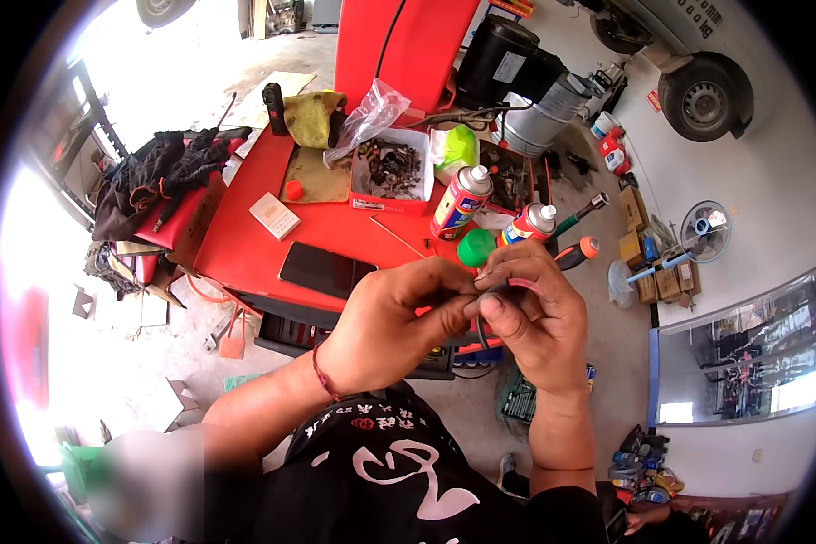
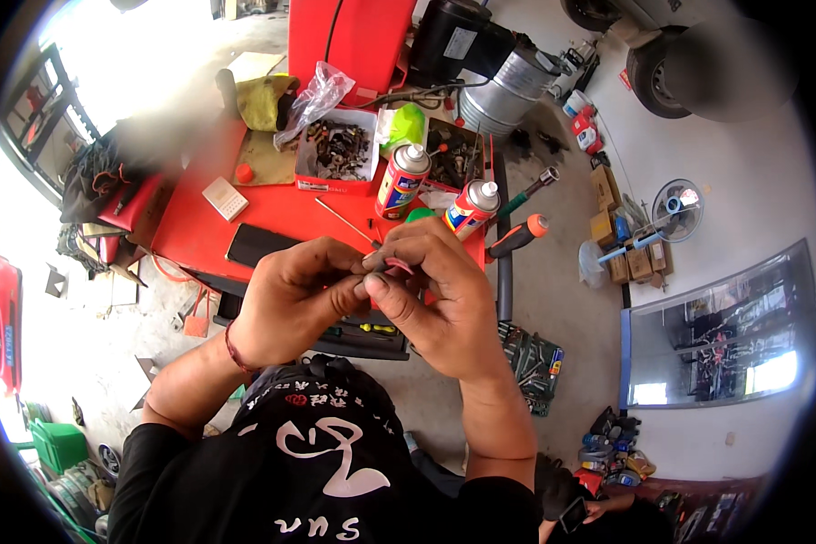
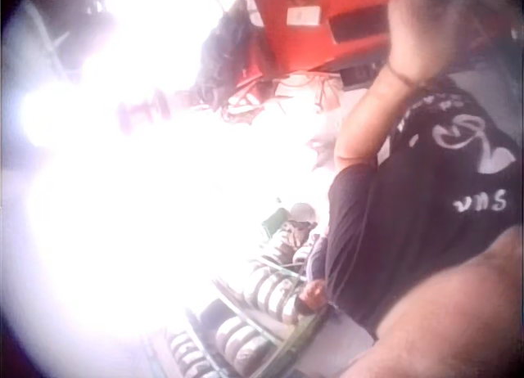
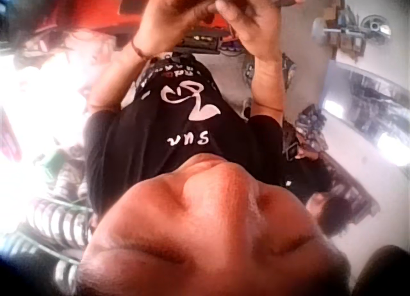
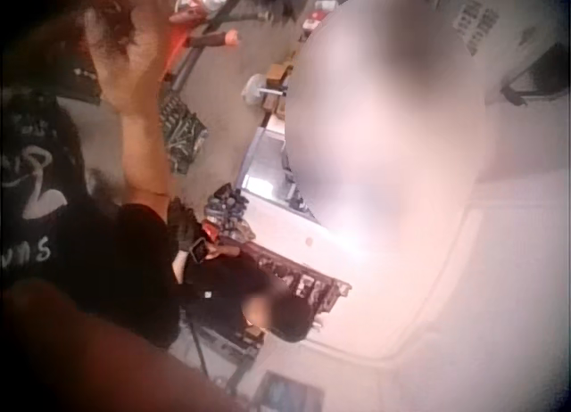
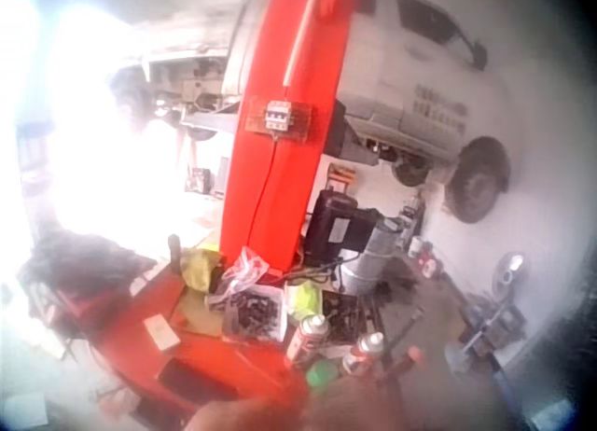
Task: The person retrieves small electrical components and wires from a cardboard box. They strip the ends of the wires and attach connectors to them. The person then connects the prepared wires to a small cylindrical component, likely a fuse or sensor, and inspects the assembly.
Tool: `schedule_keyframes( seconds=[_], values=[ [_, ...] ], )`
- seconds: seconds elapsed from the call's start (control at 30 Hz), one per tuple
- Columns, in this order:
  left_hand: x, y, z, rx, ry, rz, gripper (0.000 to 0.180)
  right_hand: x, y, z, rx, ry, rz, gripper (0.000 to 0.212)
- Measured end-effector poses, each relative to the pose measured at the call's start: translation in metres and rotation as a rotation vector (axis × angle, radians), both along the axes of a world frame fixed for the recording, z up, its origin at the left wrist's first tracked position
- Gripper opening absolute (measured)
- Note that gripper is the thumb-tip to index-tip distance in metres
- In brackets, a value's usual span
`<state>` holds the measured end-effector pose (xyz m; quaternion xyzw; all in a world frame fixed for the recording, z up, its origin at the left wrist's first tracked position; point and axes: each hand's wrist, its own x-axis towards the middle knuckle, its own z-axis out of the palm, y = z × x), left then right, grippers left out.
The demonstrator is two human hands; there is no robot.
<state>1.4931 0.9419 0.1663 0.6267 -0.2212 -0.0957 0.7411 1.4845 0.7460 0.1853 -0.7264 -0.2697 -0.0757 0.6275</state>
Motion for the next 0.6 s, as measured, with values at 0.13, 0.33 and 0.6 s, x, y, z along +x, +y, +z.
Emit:
schedule_keyframes(
  seconds=[0.13,0.33,0.6],
  values=[
    [-0.003,0.007,-0.01,0.031,0.06,-0.023,0.018,-0.01,0.001,0.014,0.028,0.052,-0.158,0.017],
    [-0.009,-0.005,-0.011,-0.106,-0.107,0.035,0.017,0.004,0.002,0.005,-0.267,-0.408,-0.215,0.013],
    [-0.005,0.002,-0.072,0.065,-0.07,-0.109,0.018,0.009,-0.026,0.016,0.336,-0.157,-0.279,0.034]
  ],
)
